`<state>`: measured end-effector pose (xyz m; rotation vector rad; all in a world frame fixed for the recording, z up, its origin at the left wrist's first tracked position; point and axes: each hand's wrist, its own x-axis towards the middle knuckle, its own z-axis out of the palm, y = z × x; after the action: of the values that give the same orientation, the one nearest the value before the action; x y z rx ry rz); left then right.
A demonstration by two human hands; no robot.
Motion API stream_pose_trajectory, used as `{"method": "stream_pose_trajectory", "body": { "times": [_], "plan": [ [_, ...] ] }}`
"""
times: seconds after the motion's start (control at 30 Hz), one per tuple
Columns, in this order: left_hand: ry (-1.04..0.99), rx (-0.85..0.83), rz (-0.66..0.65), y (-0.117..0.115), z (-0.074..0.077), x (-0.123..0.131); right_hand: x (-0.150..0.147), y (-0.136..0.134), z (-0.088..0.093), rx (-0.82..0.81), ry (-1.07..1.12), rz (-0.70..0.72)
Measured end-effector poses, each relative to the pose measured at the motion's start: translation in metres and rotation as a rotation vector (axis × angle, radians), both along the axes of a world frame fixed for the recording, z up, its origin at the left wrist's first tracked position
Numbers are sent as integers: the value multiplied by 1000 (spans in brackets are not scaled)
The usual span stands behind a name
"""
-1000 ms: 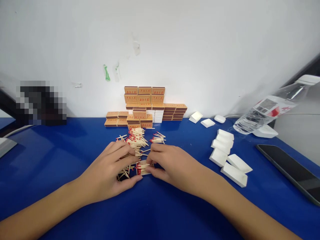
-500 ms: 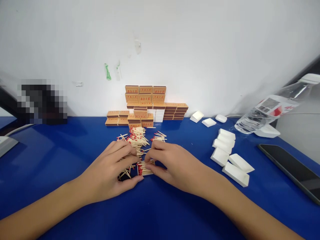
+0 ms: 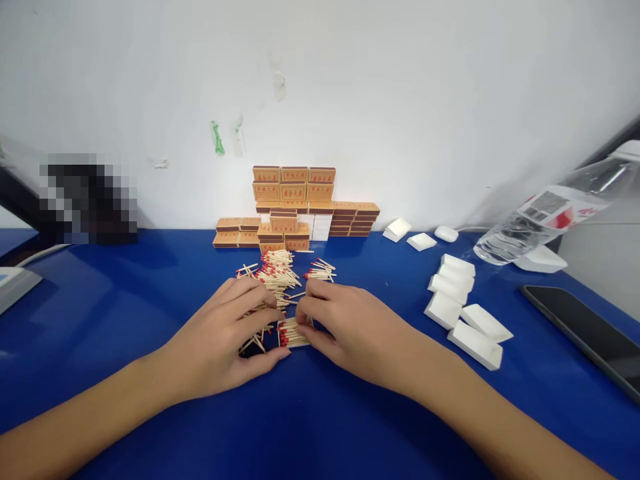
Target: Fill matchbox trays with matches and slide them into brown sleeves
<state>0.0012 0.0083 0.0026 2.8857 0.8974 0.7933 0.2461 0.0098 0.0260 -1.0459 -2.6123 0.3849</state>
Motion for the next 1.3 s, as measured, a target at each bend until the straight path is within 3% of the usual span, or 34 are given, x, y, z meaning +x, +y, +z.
{"method": "stream_pose_trajectory", "body": {
  "times": [0.17,0.47,0.67,0.93,1.17,1.3],
  "plan": [
    [-4,-29,-19,-1,2,1,-7,-3,-4,-47,60,29],
    [6,-9,-30,-2,1,1,-8,0,-11,103,-26,36],
    [12,-32,-30,-1,1,1,-11,0,-12,96,-10,62],
    [13,-11,-24,-1,1,1,-6,-1,-4,184,-30,40],
    [-3,-23,-13,0,-1,0,-3,-3,0,-9,-4,28],
    [-8,-15,-20,0,-1,0,-1,2,-1,-11,28,2]
  ]
}}
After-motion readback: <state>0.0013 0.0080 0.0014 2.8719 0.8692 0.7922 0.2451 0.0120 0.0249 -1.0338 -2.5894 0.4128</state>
